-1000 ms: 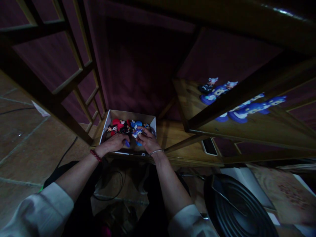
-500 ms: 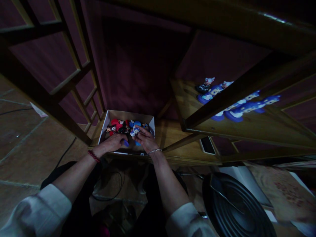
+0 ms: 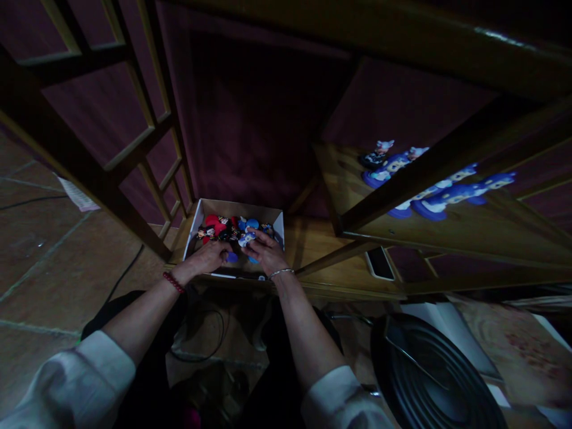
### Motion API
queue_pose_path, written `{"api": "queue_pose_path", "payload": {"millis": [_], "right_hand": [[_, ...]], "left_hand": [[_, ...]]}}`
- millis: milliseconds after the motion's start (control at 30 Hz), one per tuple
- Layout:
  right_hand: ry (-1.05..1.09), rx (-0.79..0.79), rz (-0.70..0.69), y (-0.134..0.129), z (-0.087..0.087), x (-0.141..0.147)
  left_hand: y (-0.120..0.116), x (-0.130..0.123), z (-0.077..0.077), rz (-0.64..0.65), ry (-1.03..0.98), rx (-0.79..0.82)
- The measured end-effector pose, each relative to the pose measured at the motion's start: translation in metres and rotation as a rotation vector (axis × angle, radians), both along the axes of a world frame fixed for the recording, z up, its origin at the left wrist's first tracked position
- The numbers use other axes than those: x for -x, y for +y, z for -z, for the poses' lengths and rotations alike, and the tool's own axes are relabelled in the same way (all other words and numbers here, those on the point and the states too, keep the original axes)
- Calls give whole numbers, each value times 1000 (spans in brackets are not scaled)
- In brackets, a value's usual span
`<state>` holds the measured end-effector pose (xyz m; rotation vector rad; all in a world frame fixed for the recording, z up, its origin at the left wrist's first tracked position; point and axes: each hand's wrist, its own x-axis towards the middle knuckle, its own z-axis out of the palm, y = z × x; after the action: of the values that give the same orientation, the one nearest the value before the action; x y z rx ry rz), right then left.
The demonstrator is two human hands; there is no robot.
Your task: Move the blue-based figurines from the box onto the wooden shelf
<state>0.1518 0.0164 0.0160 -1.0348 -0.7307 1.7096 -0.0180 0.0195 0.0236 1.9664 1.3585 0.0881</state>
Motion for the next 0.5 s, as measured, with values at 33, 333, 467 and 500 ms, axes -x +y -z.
{"api": "queue_pose_path", "payload": {"millis": [33,333,467,500], "right_hand": [[-10,7,4,0,0,0],[-108,24,20,1,9,-1],[-185,15,17,2,12,-3],[-214,5,15,2,12,-3]], "left_hand": [[0,0,2,-24,-19,34],[4,-5,18,-193,-138,152],[4,-9,24,-294,-205,229],[4,-10,25,-321,-233,245]]}}
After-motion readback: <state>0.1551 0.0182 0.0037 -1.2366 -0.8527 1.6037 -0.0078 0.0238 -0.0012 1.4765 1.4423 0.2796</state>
